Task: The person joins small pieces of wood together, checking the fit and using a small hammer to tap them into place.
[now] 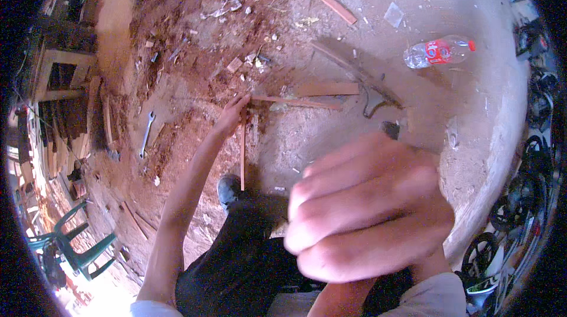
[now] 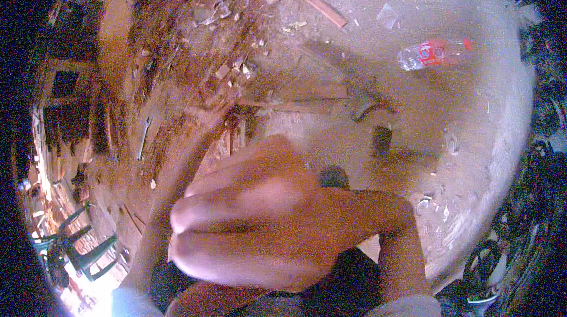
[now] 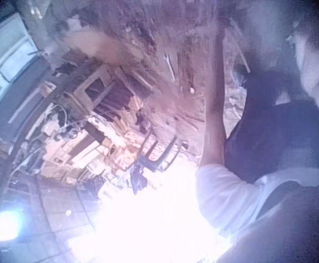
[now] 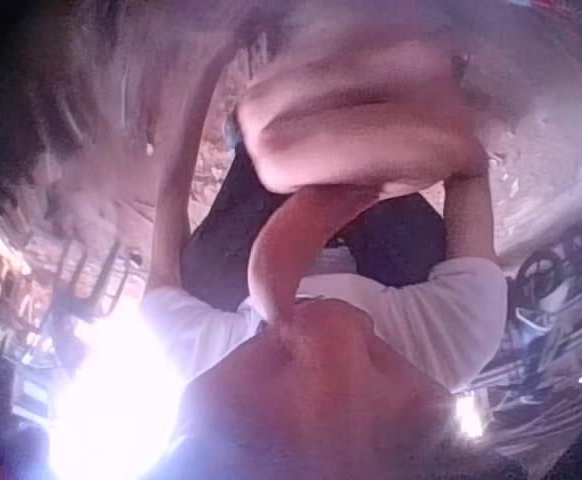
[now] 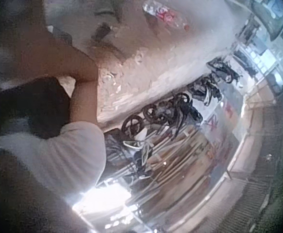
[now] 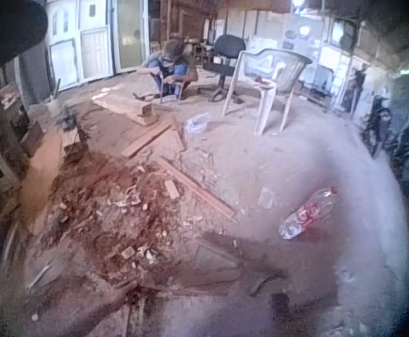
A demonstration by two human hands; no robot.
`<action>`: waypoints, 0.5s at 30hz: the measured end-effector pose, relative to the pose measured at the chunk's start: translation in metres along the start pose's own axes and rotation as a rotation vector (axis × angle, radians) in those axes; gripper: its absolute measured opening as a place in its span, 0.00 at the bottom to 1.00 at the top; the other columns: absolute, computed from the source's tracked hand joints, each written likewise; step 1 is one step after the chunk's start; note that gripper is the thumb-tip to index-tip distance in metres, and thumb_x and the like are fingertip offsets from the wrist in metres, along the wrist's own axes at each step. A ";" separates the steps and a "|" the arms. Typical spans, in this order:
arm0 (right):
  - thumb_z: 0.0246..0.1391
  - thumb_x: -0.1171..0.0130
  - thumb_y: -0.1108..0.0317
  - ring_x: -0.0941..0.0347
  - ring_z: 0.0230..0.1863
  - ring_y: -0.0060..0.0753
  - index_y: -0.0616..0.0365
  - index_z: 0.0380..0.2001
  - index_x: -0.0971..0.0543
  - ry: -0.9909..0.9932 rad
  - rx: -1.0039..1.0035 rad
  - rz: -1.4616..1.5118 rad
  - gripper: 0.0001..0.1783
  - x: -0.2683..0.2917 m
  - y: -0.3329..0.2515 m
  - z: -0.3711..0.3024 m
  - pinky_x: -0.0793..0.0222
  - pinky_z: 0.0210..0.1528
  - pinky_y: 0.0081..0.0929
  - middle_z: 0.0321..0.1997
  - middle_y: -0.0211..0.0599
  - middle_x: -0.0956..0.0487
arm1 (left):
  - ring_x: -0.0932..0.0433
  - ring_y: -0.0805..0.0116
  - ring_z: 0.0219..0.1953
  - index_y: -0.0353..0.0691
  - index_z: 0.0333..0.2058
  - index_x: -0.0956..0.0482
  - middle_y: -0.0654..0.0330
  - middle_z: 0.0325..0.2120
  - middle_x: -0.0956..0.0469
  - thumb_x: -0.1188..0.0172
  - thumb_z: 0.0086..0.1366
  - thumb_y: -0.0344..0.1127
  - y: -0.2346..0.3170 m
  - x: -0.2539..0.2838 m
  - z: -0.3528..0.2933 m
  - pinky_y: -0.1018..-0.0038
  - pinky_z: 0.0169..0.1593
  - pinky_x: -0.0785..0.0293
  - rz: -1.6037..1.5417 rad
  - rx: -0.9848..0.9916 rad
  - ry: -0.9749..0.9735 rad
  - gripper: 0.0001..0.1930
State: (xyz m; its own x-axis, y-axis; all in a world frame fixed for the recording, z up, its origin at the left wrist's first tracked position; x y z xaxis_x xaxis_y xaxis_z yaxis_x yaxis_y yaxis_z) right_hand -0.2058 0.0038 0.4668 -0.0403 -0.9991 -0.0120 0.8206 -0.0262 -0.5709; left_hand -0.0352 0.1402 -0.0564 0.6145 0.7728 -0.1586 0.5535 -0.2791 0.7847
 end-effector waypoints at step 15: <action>0.45 0.32 0.48 0.33 0.17 0.33 0.54 0.16 0.34 -0.230 -0.141 -0.032 0.26 -0.022 -0.001 0.020 0.41 0.16 0.32 0.18 0.33 0.36 | 0.27 0.74 0.32 0.43 0.47 0.23 0.65 0.35 0.22 0.47 0.70 0.49 -0.010 0.005 -0.004 0.72 0.37 0.28 0.003 0.030 0.007 0.17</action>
State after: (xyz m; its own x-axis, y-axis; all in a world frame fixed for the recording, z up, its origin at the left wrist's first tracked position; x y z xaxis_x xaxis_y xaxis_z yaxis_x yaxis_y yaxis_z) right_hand -0.1937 0.0253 0.4840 0.0790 -0.9795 0.1851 0.7328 -0.0688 -0.6770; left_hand -0.0398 0.1496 -0.0625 0.6127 0.7756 -0.1521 0.5684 -0.2987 0.7666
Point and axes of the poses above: each hand's wrist, its own z-axis towards the middle knuckle, its own x-axis out of the back of the hand, y = z × x, the point moved 10 cm from there along z, towards the middle knuckle
